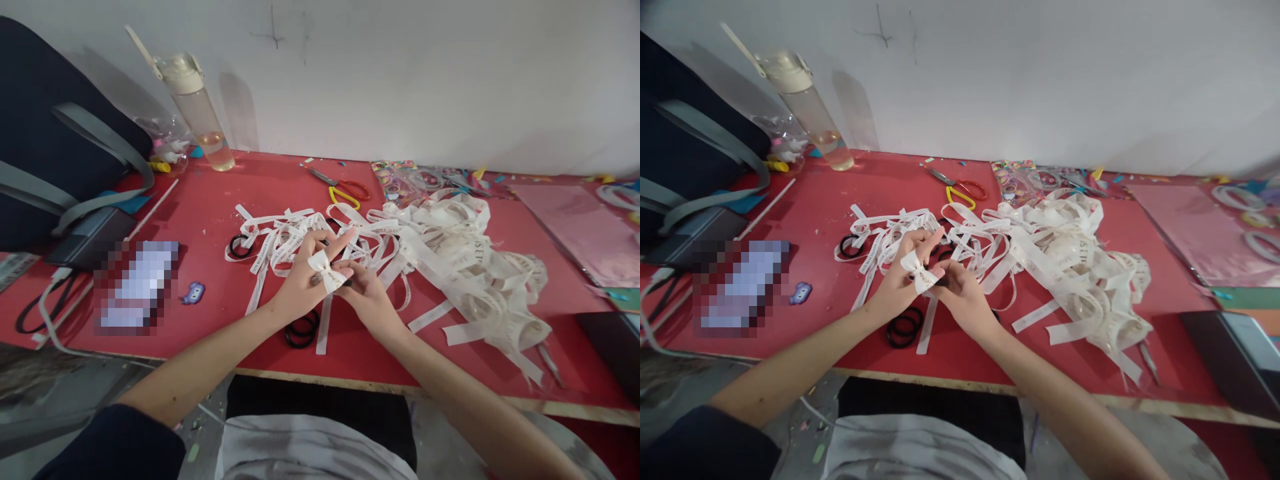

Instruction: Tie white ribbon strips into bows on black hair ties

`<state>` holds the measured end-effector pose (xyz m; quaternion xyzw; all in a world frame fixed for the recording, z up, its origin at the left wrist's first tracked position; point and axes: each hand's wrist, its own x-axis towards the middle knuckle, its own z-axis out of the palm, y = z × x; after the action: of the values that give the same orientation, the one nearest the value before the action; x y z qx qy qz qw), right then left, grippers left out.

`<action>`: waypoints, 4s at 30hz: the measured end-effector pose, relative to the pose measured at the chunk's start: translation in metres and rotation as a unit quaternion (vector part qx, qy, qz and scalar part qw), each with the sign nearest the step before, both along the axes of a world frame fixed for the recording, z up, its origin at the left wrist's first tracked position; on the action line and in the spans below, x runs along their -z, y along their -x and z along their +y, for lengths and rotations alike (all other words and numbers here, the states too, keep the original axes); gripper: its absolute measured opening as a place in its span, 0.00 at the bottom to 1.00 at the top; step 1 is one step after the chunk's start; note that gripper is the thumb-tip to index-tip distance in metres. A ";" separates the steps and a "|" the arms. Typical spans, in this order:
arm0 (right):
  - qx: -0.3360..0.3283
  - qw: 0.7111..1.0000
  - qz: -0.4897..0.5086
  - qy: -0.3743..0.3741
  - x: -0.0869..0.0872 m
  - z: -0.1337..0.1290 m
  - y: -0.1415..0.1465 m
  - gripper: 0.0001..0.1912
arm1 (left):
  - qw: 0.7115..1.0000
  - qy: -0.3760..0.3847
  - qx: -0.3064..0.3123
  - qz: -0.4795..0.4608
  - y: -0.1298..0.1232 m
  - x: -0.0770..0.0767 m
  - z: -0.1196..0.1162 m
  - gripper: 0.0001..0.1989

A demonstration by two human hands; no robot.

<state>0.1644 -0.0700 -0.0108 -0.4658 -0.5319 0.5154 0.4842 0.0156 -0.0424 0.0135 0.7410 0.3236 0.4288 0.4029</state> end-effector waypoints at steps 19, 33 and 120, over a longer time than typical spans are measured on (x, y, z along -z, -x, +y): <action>-0.096 0.959 -0.235 -0.129 -0.009 -0.007 0.001 0.10 | 0.995 0.012 -0.053 0.082 -0.002 0.001 0.001 0.25; 0.001 0.957 -0.214 -0.198 -0.012 -0.012 -0.001 0.03 | 0.997 0.008 -0.050 0.054 0.003 0.000 0.010 0.23; 0.022 0.985 -0.086 -0.147 -0.014 0.011 -0.020 0.06 | 0.995 -0.016 0.043 0.087 0.016 -0.009 0.011 0.16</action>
<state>0.1841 -0.0594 0.0034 -0.4436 -0.6313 0.3787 0.5111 0.0000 -0.0313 0.0224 0.7950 0.3189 0.3500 0.3792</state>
